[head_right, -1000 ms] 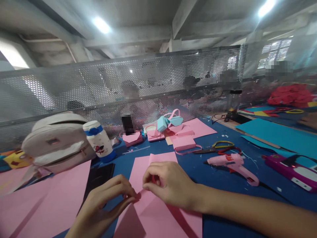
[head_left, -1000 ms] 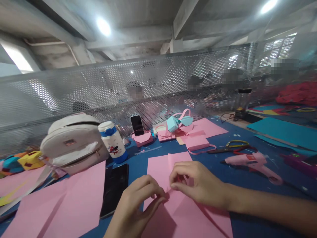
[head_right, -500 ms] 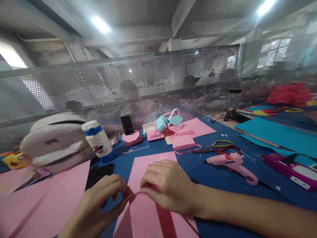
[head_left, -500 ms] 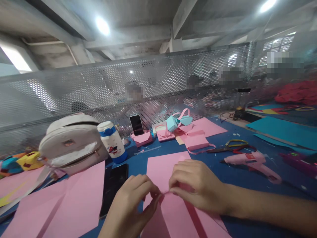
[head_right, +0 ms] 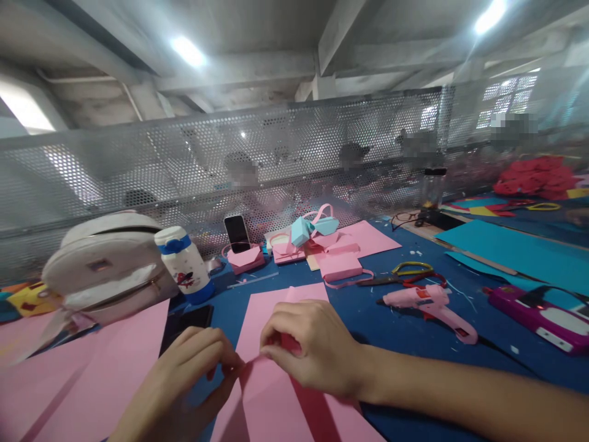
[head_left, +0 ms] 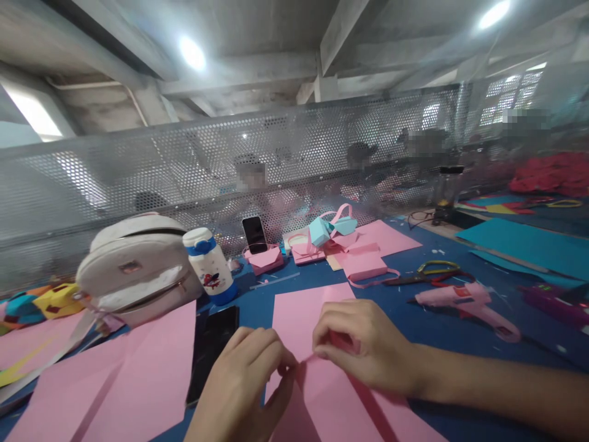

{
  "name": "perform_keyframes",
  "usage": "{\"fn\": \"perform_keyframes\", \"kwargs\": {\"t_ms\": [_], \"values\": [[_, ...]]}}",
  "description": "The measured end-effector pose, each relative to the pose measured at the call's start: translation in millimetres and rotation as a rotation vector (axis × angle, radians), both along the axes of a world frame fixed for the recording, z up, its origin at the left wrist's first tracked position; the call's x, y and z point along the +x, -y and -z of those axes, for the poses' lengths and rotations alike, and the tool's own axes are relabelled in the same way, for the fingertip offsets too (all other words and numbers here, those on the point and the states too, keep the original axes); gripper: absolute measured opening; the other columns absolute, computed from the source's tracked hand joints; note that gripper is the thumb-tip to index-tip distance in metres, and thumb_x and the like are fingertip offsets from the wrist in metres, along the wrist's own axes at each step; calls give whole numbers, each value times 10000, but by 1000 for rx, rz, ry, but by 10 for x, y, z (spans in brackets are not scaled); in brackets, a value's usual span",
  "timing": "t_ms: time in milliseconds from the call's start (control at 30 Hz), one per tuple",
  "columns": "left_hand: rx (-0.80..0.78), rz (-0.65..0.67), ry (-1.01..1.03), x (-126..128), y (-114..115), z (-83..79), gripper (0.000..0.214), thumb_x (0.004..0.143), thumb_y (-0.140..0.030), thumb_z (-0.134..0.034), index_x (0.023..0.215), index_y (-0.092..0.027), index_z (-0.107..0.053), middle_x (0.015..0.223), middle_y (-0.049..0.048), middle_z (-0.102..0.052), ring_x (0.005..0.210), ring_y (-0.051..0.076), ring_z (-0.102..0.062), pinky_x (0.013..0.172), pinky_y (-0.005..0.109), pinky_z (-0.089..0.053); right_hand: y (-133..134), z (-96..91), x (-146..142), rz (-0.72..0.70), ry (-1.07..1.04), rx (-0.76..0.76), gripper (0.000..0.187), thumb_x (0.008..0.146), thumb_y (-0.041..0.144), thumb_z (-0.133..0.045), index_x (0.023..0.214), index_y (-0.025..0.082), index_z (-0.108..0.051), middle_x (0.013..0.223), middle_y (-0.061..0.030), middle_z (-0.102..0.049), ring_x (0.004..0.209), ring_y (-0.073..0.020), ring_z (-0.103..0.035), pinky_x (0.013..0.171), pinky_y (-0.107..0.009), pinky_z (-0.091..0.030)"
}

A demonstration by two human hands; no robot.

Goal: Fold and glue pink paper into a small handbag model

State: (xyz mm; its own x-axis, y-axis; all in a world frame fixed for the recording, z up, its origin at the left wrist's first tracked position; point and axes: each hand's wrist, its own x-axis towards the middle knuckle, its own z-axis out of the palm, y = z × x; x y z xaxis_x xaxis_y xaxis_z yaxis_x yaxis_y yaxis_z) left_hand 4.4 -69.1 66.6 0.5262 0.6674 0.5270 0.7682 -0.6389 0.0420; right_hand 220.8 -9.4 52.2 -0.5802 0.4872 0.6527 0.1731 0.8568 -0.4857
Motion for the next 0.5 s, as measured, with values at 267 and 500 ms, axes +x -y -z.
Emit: {"fn": "perform_keyframes", "kwargs": {"t_ms": [267,500], "values": [[-19,-16,-6,3,2,-4,182,831,-49,-519,783,-215,-579,692,-14,-603,649,161,-564,576,246,-427,13,4,-11,11,-32,-18,96,883,177,-637,788,170,-642,737,6,-658,635,-107,-552,616,-229,-394],[-19,-28,-6,15,22,-20,184,851,-67,-504,772,-214,-582,682,-10,-599,647,161,-566,574,245,-430,11,19,-12,24,-38,-44,119,892,201,-627,779,171,-648,732,2,-660,631,-112,-560,605,-232,-398]]}}
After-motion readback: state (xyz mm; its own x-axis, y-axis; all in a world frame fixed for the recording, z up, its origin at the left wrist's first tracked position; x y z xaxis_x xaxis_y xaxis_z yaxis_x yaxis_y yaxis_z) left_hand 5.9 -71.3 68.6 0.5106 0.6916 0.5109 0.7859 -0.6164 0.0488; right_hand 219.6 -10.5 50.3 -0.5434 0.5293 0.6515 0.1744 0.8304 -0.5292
